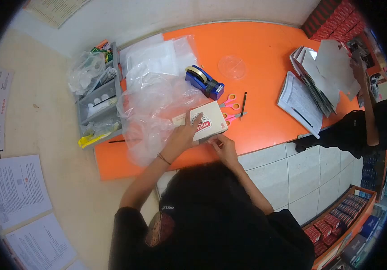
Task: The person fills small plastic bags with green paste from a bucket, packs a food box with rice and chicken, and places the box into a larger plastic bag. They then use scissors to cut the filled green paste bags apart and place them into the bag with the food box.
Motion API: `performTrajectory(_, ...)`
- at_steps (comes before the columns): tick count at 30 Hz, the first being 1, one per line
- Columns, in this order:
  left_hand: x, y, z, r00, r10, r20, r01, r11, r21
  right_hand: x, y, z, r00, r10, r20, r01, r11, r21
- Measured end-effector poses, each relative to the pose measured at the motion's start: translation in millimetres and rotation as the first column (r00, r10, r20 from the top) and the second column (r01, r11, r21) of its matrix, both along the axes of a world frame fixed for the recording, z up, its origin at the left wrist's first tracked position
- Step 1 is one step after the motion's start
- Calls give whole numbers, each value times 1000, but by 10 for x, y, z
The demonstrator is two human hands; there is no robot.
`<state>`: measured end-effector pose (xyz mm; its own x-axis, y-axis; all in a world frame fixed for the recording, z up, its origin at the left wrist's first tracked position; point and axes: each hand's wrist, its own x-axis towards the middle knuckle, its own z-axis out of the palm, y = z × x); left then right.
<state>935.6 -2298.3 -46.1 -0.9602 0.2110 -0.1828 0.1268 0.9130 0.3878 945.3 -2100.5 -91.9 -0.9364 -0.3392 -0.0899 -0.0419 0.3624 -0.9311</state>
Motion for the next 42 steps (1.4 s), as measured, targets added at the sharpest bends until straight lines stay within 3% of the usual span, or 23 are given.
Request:
performTrajectory(4,-89,-89,-23,998,-46,-40,45,999,-14,-3,-103,-55,984,-176,-13,173,977,-127)
performTrajectory(7,-172,-204,-46,993,-86,-76,95,988,124,1,-163,-39,994,-107,-20,108,994,5)
performTrajectory(8,-171,-224,-55,993,-91,-76,99,988,122,2,-209,-33,951,-10,-308,24,999,44)
performTrajectory(9,-170,-235,-27,994,-87,-70,98,979,180,1,-234,-25,820,97,-564,-45,993,105)
performTrajectory(10,-174,-244,2,995,-82,-64,95,967,238,0,-236,-51,800,251,-544,-127,958,256)
performTrajectory(13,-83,-247,39,975,-106,-194,148,965,217,23,-237,-122,832,354,-427,-192,906,377)
performTrajectory(17,181,-146,125,986,-56,-159,80,985,150,30,76,-175,777,193,-599,-99,977,187)
performTrajectory(19,352,-56,-5,996,-32,-88,29,999,-35,75,294,-187,921,25,-389,10,996,87)
performTrajectory(20,446,-56,-160,972,-59,-228,42,996,-78,49,317,-181,921,32,-388,3,996,89)
performTrajectory(21,487,-82,-256,973,-55,-225,39,996,-75,-7,330,-69,925,-63,-374,98,992,76)
performTrajectory(22,516,-107,-314,950,-35,-309,33,999,-11,-67,345,-8,920,-160,-359,196,978,67)
performTrajectory(24,584,-63,-368,921,-5,-389,33,997,65,-226,335,-54,935,-74,-346,107,991,78)
performTrajectory(26,631,-19,-331,854,334,-399,-237,932,274,-305,322,-122,942,9,-336,19,997,78)
performTrajectory(28,659,71,-389,812,425,-400,-313,896,316,-339,291,-220,993,-29,-111,12,989,-148)
performTrajectory(29,664,87,-420,788,471,-397,-352,873,338,-351,266,-299,993,-27,-112,11,989,-146)
performTrajectory(30,667,103,-446,761,517,-392,-389,847,362,-357,234,-345,997,-70,-25,61,963,-263)
performTrajectory(32,645,81,-493,794,604,66,-469,541,698,-359,196,-427,993,-98,61,114,924,-365)
performTrajectory(33,651,57,-604,792,607,67,-470,537,701,-335,101,-397,983,-173,70,186,899,-397)
performTrajectory(35,668,19,-859,828,513,225,-345,152,926,-335,47,-372,967,-244,81,254,868,-426)
performTrajectory(36,700,40,-859,827,515,226,-346,149,926,-358,46,-387,948,-279,151,316,871,-377)
performTrajectory(38,757,61,-850,722,535,438,-405,-186,895,-377,39,-411,924,-314,217,372,870,-325)
performTrajectory(41,772,70,-803,685,550,478,-425,-231,875,-342,58,-473,923,-310,226,373,866,-334)
performTrajectory(42,790,68,-823,671,555,492,-431,-248,868,-336,67,-462,910,-285,302,397,811,-429)
